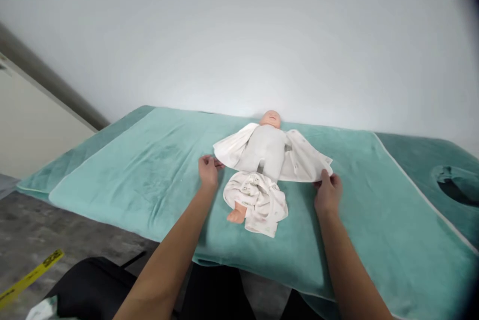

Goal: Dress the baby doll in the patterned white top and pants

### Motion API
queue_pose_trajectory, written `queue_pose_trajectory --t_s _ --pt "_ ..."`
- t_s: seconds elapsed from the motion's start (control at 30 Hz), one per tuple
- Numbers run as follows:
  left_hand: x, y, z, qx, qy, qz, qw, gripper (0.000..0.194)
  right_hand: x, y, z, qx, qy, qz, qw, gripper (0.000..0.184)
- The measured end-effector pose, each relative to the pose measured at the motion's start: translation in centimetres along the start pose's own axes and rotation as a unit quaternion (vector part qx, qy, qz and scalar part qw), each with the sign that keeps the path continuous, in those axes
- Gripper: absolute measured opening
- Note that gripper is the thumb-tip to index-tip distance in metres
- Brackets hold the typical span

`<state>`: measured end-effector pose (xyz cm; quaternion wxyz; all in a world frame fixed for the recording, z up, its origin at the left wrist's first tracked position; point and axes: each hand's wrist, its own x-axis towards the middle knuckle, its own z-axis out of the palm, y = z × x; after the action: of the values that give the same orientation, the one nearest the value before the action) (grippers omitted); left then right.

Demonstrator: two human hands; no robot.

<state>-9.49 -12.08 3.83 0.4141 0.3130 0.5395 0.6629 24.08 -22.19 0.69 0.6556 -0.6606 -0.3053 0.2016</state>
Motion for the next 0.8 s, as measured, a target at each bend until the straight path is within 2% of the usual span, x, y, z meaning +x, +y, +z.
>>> queue_pose_trajectory --t_s 0.1,0.2,0.3,0.37,0.47,0.6,0.7,0.8 --pt "0.4 -1.8 -1.2 0.058 0.003 0.051 0.997 0.021 -2.2 -0.9 -3.0 -0.081 0.006 -0.006 0.997 0.039" --pt "-0.1 -2.3 -1.3 0.139 -0.050 0.072 0.986 0.013 -4.6 -1.9 -3.8 -0.177 -0.035 -0.043 0.983 0.037" --pt "-0.8 -1.6 -1.0 0.148 -0.106 0.062 0.981 0.013 -5.9 -2.5 -3.4 -0.216 -0.124 -0.089 0.964 0.036" --pt "-1.2 -0.9 -1.0 0.158 -0.171 0.049 0.971 0.017 -6.1 -2.9 -2.7 -0.210 -0.179 -0.110 0.955 0.036" --pt "-1.7 0.0 -1.2 0.162 -0.280 0.014 0.946 0.027 -6.4 -4.2 -1.3 -0.161 -0.233 -0.088 0.955 0.034" --pt "-2.4 0.8 -1.9 0.113 -0.375 -0.049 0.919 0.030 -7.2 -5.0 1.2 -0.093 -0.298 -0.051 0.949 0.030" --pt "-2.6 1.3 -2.6 0.084 -0.455 -0.066 0.884 0.028 -7.6 -3.9 2.0 -0.066 -0.355 -0.046 0.931 0.028" --pt "-2.4 1.9 -3.2 0.063 -0.548 -0.056 0.832 0.033 -7.7 -2.4 1.4 -0.059 -0.403 -0.040 0.912 0.029"
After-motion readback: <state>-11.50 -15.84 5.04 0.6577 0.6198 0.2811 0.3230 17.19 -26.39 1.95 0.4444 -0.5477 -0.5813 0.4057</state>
